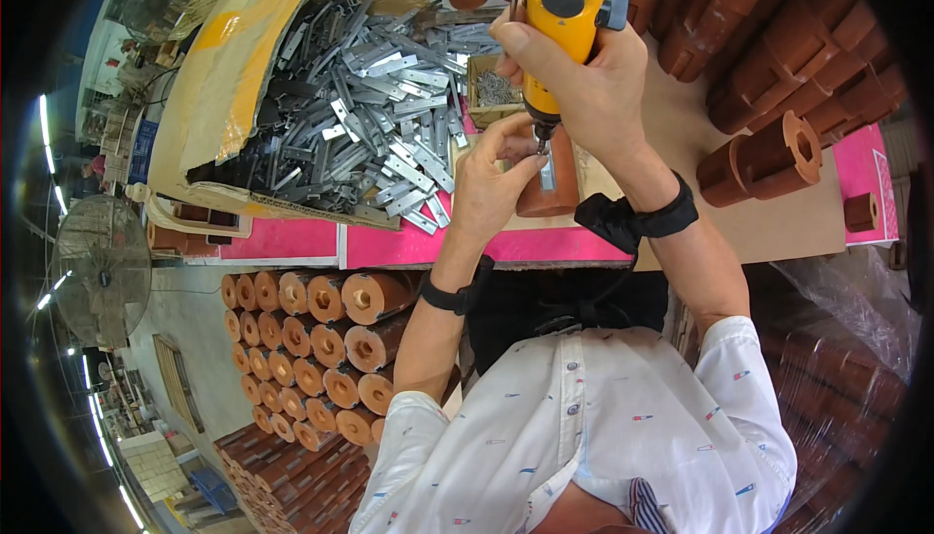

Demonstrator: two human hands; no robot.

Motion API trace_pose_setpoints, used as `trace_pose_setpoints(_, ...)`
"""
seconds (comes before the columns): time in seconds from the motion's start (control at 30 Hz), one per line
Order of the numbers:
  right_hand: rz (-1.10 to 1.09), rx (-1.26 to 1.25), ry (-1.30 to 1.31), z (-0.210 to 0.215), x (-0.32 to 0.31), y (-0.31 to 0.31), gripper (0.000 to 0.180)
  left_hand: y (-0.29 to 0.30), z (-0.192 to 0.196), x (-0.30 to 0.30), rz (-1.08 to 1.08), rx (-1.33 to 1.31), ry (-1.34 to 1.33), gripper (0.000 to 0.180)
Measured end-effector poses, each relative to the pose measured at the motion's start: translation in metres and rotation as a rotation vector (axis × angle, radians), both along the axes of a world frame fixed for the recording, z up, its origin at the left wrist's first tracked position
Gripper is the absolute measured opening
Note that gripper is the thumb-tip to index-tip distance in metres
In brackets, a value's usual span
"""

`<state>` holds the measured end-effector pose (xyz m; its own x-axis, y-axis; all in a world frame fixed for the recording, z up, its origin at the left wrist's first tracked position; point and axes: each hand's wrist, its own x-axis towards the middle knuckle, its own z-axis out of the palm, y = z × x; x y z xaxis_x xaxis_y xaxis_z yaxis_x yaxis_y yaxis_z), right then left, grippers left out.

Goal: The recorder is assembling wooden furniture components by attaching metal brackets using a pneumatic screwdriver and screws.

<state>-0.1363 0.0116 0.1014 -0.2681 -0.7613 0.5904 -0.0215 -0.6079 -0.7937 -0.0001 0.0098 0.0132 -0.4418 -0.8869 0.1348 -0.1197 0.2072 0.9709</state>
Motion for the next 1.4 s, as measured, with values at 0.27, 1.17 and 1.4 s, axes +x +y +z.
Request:
trace_pose_setpoints(0.27,-0.071,0.026,-0.013,-0.006,0.000,-0.004,0.034,-0.002,0.002,-0.004,0.013,-0.027,-0.046,0.035)
trace_pose_setpoints(1.17,-0.259,-0.094,0.251,-0.026,-0.006,-0.025,0.045,-0.025,-0.007,-0.009,0.014,-0.272,-0.244,0.027)
trace_pose_setpoints(1.4,-0.244,-0.078,0.265,-0.028,-0.006,-0.024,0.044,-0.024,-0.005,-0.009,0.027,-0.276,-0.258,0.027)
